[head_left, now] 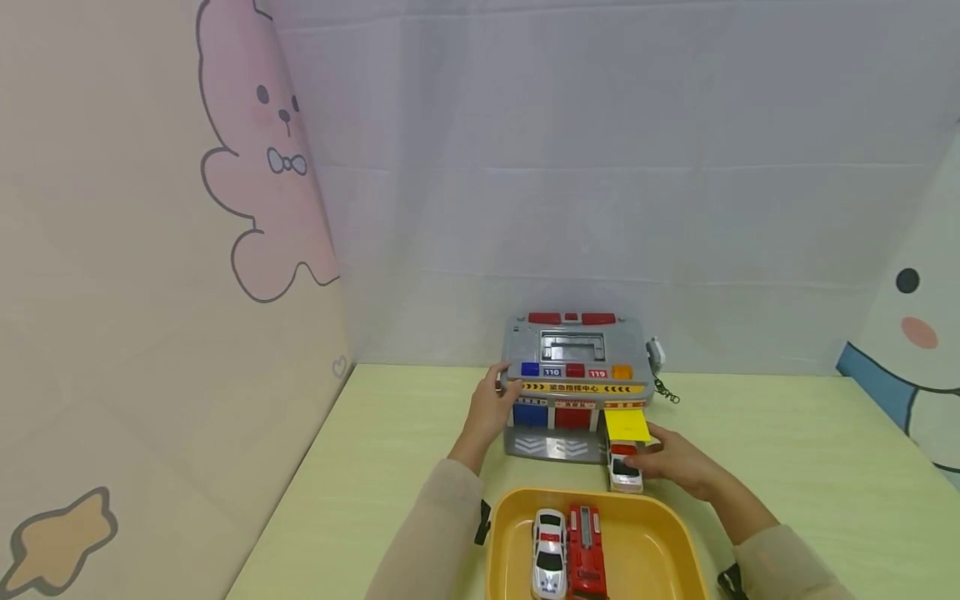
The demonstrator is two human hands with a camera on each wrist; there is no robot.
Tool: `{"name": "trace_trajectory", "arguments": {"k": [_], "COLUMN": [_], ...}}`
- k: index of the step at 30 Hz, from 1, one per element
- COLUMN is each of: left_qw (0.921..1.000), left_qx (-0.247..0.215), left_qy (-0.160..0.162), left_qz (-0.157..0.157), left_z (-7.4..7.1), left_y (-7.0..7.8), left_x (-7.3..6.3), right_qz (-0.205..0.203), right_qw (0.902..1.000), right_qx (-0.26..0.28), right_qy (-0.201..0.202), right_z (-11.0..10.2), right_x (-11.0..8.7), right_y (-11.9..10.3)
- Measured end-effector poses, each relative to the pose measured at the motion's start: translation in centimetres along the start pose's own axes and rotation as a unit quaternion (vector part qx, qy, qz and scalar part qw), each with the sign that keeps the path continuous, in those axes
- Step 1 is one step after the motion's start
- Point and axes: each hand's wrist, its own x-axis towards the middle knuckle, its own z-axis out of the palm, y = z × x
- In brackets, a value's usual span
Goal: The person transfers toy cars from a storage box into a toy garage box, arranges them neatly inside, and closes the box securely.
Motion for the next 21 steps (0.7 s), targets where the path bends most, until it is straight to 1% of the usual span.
{"name": "trace_trajectory", "arguments": {"k": [6,9,11,15,21], "left_qw": [0.9999,1.0,1.0,0.9999,1.0], "left_qx": [-0.004,-0.004,-0.008,-0.013,-0.006], "left_qy": [0.001,0.001,-0.001,-0.004,-0.001], "left_qz": [-0.011,-0.007,-0.002,0.002,-0.004], "left_z": [0.2,0.23,0.21,0.22,0.28], "left_y": [-0.23,-0.24,-0.23,-0.23,-0.4], "left_x": [0.24,0.27,0.31,0.34,0.36], "right_qz": [-0.019,-0.024,-0.024,-0.012,0.009], "right_qw": [0.9997,0.9994,0.9993,0.9987,0.9979], "right_qx": [0.009,0.015,0.01,0.011,0.038], "right_qy": [0.009,0.017,0.027,0.048,0.052], "right_z": [0.02,0.21,0.35,0.55,0.49], "right_x": [-0.03,-0.06,-0.09,-0.11,-0.29], "right_y": [0.05,0.11,0.1,0.05,-0.2]}}
